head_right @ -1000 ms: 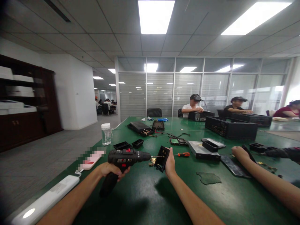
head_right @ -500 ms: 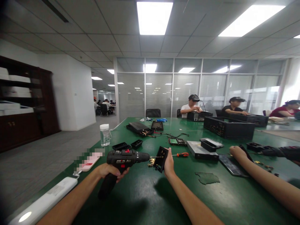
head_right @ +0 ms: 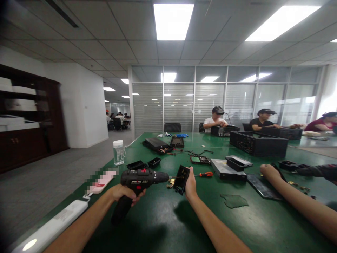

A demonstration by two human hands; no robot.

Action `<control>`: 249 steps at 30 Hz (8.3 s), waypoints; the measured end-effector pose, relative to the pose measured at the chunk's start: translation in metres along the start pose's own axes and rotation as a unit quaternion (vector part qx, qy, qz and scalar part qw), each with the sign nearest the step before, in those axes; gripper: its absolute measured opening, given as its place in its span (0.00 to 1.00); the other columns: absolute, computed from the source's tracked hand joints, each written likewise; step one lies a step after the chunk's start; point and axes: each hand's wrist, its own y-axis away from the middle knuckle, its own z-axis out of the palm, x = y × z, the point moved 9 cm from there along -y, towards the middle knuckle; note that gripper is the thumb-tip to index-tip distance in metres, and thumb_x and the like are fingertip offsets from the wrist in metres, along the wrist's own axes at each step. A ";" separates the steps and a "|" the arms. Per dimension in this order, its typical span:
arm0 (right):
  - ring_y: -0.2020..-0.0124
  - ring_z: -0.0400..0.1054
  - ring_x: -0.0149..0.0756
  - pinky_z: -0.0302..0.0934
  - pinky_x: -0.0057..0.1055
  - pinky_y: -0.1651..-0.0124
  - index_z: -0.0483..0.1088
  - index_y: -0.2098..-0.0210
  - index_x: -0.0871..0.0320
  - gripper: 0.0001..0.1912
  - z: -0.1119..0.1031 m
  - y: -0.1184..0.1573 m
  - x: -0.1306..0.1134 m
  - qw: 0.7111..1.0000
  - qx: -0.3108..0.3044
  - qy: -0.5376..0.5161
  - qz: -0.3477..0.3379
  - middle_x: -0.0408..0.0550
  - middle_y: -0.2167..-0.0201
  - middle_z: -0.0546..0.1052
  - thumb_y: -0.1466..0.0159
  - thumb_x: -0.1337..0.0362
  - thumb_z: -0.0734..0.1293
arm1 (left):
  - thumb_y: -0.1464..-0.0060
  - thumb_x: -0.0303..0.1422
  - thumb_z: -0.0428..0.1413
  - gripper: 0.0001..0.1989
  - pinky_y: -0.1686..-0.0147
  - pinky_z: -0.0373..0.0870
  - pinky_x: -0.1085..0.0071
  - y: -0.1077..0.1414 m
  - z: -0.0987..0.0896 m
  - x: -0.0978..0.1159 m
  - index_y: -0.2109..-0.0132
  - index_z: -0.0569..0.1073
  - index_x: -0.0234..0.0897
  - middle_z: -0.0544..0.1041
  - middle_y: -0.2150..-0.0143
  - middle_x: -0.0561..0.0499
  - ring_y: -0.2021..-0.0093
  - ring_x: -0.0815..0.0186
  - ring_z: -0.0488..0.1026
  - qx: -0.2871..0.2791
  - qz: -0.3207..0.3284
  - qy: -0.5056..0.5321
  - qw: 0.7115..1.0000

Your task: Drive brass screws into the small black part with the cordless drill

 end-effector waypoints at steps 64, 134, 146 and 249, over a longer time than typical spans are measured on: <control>0.78 0.62 0.33 0.57 0.29 0.74 0.67 0.72 0.57 0.25 0.003 -0.003 0.001 1.000 -0.019 0.008 -0.015 0.40 0.81 0.67 0.53 0.42 0.56 | 0.67 0.26 0.55 0.19 0.76 0.62 0.74 0.001 0.003 0.003 0.61 0.67 0.31 0.65 0.68 0.49 0.74 0.71 0.62 0.008 -0.006 -0.010 1.000; 0.78 0.62 0.30 0.57 0.26 0.73 0.65 0.72 0.58 0.23 -0.007 -0.016 0.023 0.999 -0.011 -0.028 0.025 0.40 0.80 0.68 0.52 0.44 0.57 | 0.66 0.26 0.54 0.20 0.75 0.61 0.73 0.001 0.003 0.004 0.60 0.65 0.31 0.64 0.68 0.49 0.74 0.72 0.61 -0.014 0.003 0.006 1.000; 0.76 0.64 0.32 0.58 0.28 0.72 0.66 0.70 0.58 0.25 -0.004 -0.010 0.015 1.000 -0.007 -0.028 0.013 0.41 0.78 0.69 0.53 0.43 0.57 | 0.66 0.25 0.54 0.19 0.75 0.62 0.72 0.000 0.003 0.003 0.61 0.65 0.30 0.64 0.67 0.49 0.74 0.72 0.61 -0.019 0.006 0.008 1.000; 0.79 0.61 0.30 0.57 0.27 0.74 0.65 0.72 0.57 0.23 -0.004 -0.012 0.016 1.000 -0.017 -0.018 0.005 0.39 0.81 0.67 0.52 0.43 0.56 | 0.65 0.26 0.54 0.20 0.75 0.62 0.73 0.001 0.002 0.003 0.59 0.65 0.31 0.63 0.68 0.49 0.74 0.72 0.61 -0.028 0.013 0.011 0.999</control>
